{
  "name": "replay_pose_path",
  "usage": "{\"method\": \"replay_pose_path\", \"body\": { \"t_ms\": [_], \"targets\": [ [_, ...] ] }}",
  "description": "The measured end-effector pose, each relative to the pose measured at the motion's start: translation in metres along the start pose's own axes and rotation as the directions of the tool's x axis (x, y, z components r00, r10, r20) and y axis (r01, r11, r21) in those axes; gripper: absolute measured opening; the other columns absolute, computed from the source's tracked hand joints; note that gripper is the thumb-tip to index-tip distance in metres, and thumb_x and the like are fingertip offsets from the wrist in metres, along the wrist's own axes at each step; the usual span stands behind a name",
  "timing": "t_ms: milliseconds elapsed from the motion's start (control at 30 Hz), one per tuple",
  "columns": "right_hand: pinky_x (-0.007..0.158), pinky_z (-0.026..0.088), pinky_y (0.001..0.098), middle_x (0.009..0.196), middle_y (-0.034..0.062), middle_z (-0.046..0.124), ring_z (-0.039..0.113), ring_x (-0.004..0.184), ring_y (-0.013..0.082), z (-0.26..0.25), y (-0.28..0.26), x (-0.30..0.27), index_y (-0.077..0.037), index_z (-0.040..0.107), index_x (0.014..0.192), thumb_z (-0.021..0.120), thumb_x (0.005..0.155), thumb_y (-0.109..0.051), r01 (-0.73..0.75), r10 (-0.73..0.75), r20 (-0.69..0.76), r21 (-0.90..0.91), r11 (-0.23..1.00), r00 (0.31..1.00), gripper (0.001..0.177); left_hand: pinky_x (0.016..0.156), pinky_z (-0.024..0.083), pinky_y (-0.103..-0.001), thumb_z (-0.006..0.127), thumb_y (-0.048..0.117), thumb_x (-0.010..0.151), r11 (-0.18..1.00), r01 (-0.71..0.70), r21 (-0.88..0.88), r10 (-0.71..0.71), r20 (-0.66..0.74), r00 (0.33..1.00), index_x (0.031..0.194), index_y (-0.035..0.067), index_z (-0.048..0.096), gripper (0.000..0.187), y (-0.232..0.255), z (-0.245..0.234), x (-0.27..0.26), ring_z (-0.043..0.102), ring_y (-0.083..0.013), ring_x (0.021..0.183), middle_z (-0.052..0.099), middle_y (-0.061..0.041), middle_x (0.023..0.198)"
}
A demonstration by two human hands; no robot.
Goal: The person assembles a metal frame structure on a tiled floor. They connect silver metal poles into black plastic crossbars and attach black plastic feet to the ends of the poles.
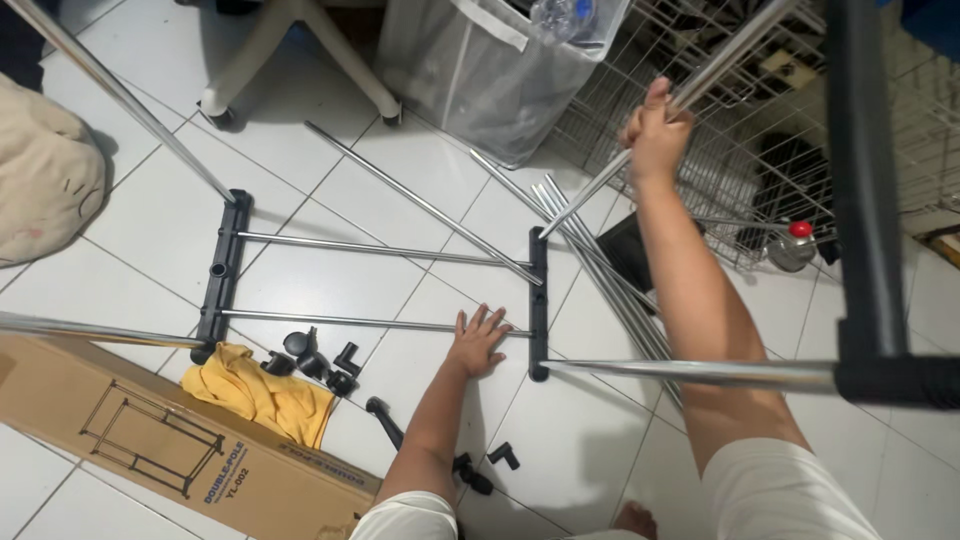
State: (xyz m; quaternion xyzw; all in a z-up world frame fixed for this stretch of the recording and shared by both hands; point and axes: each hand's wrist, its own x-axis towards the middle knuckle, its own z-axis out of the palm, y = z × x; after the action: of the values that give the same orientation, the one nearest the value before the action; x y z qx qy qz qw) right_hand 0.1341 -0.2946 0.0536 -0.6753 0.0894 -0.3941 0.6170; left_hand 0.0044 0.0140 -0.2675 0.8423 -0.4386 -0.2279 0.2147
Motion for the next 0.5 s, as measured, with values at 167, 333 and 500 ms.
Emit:
{"method": "replay_pose_path", "body": {
  "t_ms": [167,333,500],
  "targets": [
    [0.040,0.032,0.0291,0.052,-0.0027,0.040,0.039,0.041,0.0104,0.008,-0.008,-0.005,-0.017,0.038,0.067,0.058,0.108,-0.048,0.017,-0.022,0.265,0.021,1.000,0.964,0.055,0.122,-0.004,-0.067,0.072,0.046,0.085,1.000,0.024,-0.005,-0.023,0.088,0.996,0.152,0.034,0.041,0.075,0.009,-0.026,-0.001,-0.005,-0.0289,0.158,0.010,0.007,0.172],
    [0.046,0.028,0.0287,0.058,-0.0011,0.036,0.035,0.048,0.0109,0.009,0.004,-0.002,-0.015,0.044,0.080,0.063,0.109,-0.042,-0.054,0.000,0.323,0.157,0.986,0.947,0.044,0.123,-0.006,-0.069,0.065,0.056,0.087,0.997,0.074,-0.033,-0.068,0.153,0.986,0.154,0.035,0.039,0.074,0.006,-0.016,0.007,-0.007,-0.0303,0.159,0.008,0.005,0.172],
    [0.053,0.032,0.0280,0.066,-0.0023,0.038,0.037,0.056,0.0097,-0.020,0.016,0.004,-0.016,0.046,0.089,0.062,0.113,-0.038,-0.081,0.028,0.315,0.159,0.984,0.949,0.037,0.116,0.006,-0.073,0.051,0.063,0.094,0.912,0.162,-0.377,-0.221,-0.119,0.968,0.162,0.027,0.022,0.082,0.009,-0.022,0.070,-0.002,-0.0412,0.155,0.011,-0.004,0.172]
  ]
}}
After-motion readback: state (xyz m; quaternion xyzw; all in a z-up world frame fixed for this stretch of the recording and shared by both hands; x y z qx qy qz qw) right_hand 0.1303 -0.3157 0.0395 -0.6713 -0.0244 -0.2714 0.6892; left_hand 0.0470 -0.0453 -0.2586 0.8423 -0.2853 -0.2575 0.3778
